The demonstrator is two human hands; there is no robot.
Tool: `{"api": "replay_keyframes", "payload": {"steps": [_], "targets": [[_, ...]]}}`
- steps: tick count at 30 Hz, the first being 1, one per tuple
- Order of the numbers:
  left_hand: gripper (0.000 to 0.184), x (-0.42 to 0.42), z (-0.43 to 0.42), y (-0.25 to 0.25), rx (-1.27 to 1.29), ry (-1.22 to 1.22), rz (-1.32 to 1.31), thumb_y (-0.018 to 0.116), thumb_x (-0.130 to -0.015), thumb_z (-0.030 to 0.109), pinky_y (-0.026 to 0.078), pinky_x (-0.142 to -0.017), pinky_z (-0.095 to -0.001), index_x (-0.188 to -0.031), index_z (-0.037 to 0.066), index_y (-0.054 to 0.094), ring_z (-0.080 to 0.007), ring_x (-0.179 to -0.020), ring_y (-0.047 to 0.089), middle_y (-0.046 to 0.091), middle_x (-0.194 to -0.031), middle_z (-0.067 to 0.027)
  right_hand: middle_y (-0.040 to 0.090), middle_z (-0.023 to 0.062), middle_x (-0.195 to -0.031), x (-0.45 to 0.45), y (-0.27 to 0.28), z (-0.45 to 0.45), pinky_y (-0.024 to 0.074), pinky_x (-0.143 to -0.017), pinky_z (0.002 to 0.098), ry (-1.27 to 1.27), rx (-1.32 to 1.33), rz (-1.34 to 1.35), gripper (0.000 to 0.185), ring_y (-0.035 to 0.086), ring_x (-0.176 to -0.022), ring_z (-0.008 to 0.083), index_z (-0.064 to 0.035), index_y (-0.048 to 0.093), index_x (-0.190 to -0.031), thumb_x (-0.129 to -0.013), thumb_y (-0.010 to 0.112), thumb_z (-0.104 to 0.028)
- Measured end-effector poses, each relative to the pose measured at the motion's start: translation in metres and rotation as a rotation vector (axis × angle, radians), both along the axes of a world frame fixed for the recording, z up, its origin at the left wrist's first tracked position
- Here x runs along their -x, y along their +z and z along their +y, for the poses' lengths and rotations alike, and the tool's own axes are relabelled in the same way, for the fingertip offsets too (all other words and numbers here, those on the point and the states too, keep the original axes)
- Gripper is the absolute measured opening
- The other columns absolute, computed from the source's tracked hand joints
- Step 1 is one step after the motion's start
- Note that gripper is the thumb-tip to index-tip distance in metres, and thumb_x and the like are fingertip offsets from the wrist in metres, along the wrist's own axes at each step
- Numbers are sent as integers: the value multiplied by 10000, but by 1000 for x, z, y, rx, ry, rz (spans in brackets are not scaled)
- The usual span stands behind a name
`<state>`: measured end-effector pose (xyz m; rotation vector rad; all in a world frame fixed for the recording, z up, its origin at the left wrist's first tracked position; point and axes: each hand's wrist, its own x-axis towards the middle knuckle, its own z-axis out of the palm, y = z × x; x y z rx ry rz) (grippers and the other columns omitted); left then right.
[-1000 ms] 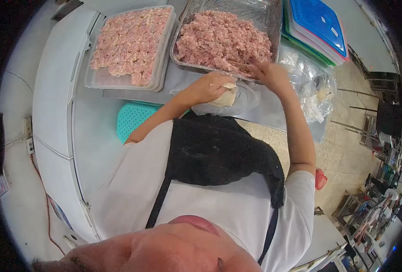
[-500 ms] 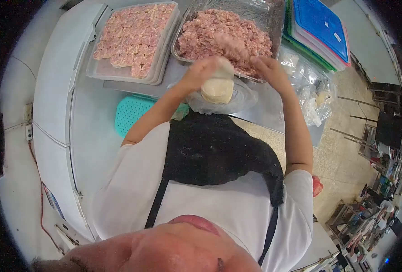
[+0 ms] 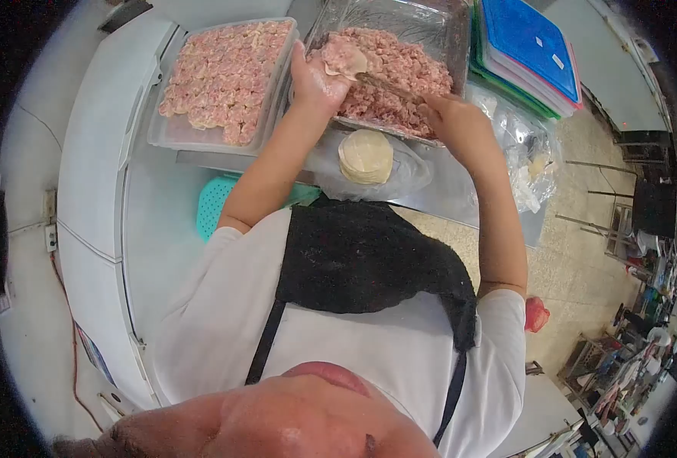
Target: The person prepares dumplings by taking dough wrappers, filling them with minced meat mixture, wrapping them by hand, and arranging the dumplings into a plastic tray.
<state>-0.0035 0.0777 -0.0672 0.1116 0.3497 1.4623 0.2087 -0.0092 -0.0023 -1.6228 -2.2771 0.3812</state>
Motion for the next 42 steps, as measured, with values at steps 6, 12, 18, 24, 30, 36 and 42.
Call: {"api": "replay_keyframes", "payload": {"steps": [6, 12, 18, 24, 30, 36, 42], "targets": [[712, 1, -12, 29, 54, -105, 82, 404, -875, 620, 391, -894, -620, -1127, -42, 486, -289, -891, 532, 565, -950, -149, 621, 188, -941, 8, 6, 6, 488, -720, 454, 16, -86, -183, 257, 611, -842, 378, -88, 609, -1096, -909, 521, -242], [651, 6, -14, 49, 126, -106, 66, 594, -813, 535, 481, -808, -435, -1087, -48, 498, -286, -843, 554, 561, -846, -150, 632, 169, -953, 19, 18, 1, 489, -707, 429, 64, -239, -174, 275, 622, -819, 350, -77, 632, -1080, -899, 545, -265], [418, 59, -8, 36, -154, -82, 126, 607, -828, 218, 543, -725, -343, -1147, -20, 480, -299, -897, 585, 568, -982, -212, 640, 184, -757, -19, 31, 1, 499, -698, 433, -16, 77, -721, 409, 633, -772, 345, -14, 645, -736, -884, 546, -382], [751, 91, -19, 36, -663, -49, 1508, 682, -746, 74, 379, -1019, -357, -1410, 154, 339, -266, -1164, 500, 510, -1266, -149, 590, 108, -665, -31, -44, 5, 454, -574, 337, 35, 430, -75, 412, 575, -624, 200, -20, 671, -789, -916, 521, -382], [762, 65, -27, 38, -719, -97, 1660, 740, -673, 112, 397, -978, -345, -1362, 122, 417, -228, -1128, 518, 528, -1252, -125, 643, 175, -743, -29, -7, 3, 475, -653, 383, -63, 459, 394, 391, 612, -676, 258, -7, 670, -963, -915, 533, -371], [714, 46, 8, 19, -1138, -390, 1759, 794, -653, 334, 384, -1002, -373, -1252, 62, 514, -311, -1171, 506, 528, -1262, -184, 652, 170, -939, -24, -12, -11, 482, -746, 378, 216, 82, 332, 294, 619, -845, 338, -45, 665, -1031, -874, 595, -283], [645, 32, -16, 38, -874, -504, 1940, 774, -663, 403, 395, -992, -384, -1177, 67, 576, -308, -1159, 511, 554, -1211, -185, 646, 190, -978, -61, 30, -11, 479, -781, 387, 172, 172, 272, 304, 621, -873, 342, -105, 628, -1143, -877, 586, -246]]}}
